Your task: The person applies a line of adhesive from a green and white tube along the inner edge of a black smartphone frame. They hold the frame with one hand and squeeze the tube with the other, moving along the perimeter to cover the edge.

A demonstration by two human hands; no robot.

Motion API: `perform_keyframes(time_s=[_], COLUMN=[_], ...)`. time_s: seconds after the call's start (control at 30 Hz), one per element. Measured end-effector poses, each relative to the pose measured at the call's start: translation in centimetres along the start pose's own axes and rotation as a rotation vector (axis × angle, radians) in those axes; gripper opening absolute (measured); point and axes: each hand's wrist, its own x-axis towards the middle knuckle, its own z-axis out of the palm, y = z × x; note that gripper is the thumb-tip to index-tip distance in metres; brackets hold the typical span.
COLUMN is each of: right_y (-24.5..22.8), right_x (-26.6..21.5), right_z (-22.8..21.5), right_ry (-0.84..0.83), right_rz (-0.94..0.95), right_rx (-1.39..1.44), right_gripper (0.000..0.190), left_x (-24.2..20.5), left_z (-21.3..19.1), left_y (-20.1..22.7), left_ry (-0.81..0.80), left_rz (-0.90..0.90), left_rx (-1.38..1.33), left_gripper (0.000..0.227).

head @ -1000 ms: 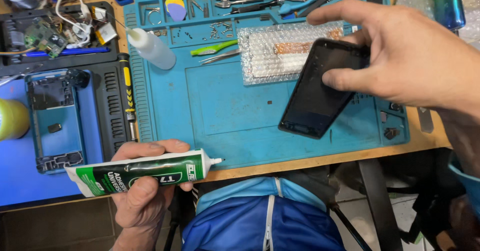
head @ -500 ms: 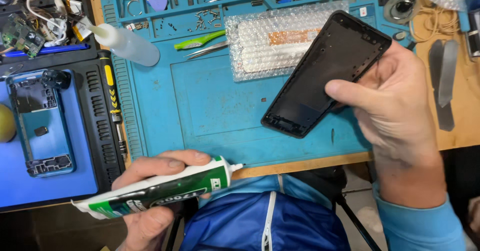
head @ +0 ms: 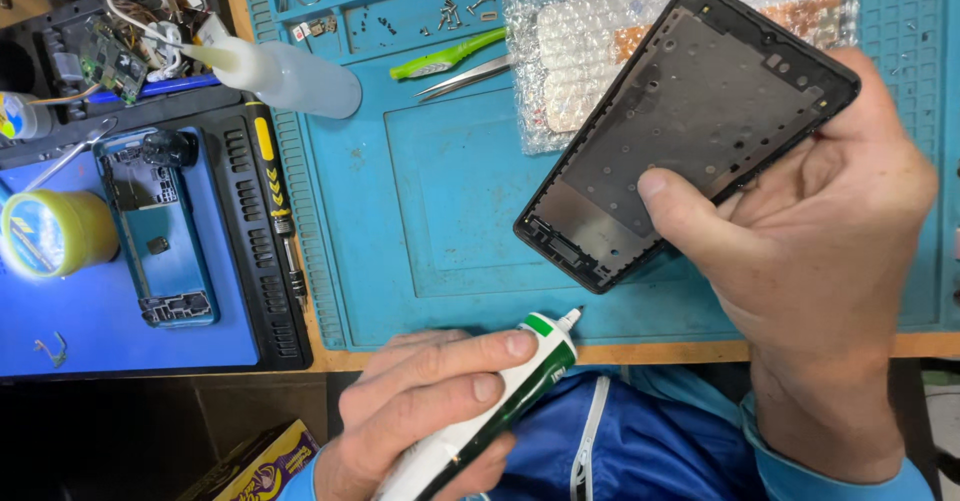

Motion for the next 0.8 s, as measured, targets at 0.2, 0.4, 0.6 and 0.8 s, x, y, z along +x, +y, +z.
perform_keyframes(time_s=[0.2,0.4,0.6,0.8], right_y=[0.0,0.0,-0.6,-0.3], right_x=[-0.1,-0.2,-0.1,-0.1], right_z=[-0.1,-0.1,-0.1,0.2], right_ry=[-0.01,-0.004,-0.015,0.013], right_rz=[-0.041,0.008,0.015,0.015], right_rx=[-0.065,-0.046,-0.065,0.018], right_gripper=[0.06,0.057,0.058,0.06], left_x=[-0.4,-0.4,0.1,0.0], left_z=[1.0,1.6,1.4,0.8], left_y=[-1.4,-1.8,-1.1,-0.8], left_ry=[0.002,0.013,0.01,-0.013], left_rz=[0.081,0.112,0.047,0.011], left_rx=[0.08,0.063,0.063,0.07], left_gripper=[0.026,0.026,0.025,0.027])
